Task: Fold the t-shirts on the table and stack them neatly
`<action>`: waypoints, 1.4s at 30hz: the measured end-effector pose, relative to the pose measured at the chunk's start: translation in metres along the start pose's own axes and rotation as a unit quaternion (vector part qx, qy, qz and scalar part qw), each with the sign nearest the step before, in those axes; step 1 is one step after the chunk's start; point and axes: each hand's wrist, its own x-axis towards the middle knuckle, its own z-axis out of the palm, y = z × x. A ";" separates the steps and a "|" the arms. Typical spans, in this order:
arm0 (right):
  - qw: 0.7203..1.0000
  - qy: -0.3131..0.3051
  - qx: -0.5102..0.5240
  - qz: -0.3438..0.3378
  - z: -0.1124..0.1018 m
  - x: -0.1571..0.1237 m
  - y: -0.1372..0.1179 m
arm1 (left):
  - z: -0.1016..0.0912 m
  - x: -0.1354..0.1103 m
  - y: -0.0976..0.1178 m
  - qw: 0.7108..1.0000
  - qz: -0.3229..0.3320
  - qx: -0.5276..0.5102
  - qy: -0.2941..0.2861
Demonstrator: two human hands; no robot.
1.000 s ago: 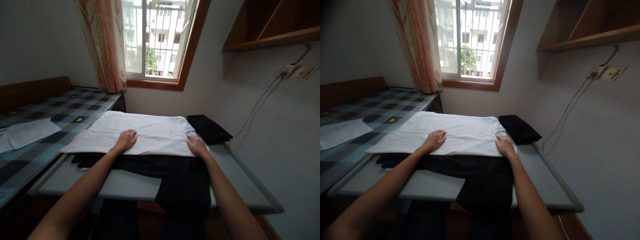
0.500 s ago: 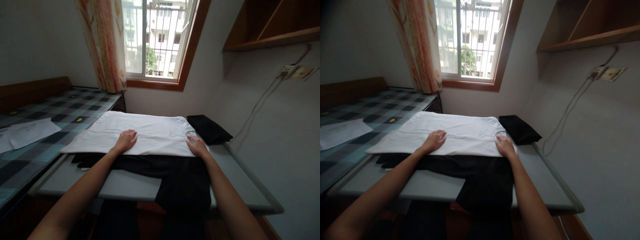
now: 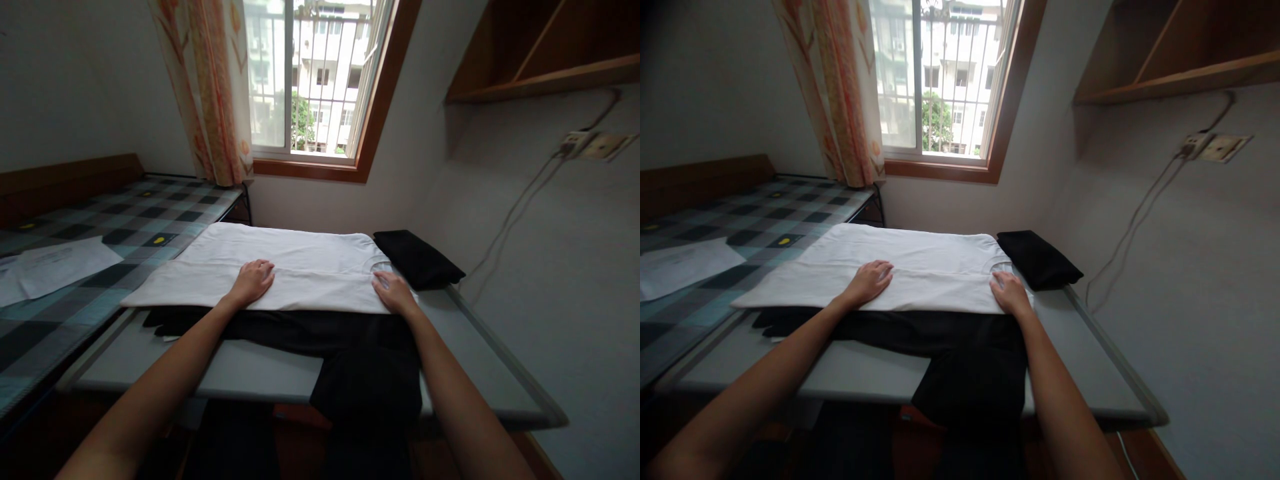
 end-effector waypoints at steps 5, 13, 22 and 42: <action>1.000 0.000 0.003 0.001 0.001 0.000 0.001 | 0.000 0.000 0.000 1.000 -0.003 0.000 -0.004; 0.989 0.138 0.049 0.032 -0.007 0.002 0.004 | -0.002 0.000 0.002 1.000 -0.002 0.008 -0.030; 0.908 0.359 0.096 0.195 -0.033 -0.001 0.023 | -0.003 -0.001 0.003 0.999 -0.001 0.005 -0.040; 0.855 0.429 0.186 0.225 -0.032 0.004 0.019 | -0.004 -0.002 0.005 0.999 -0.002 0.018 -0.050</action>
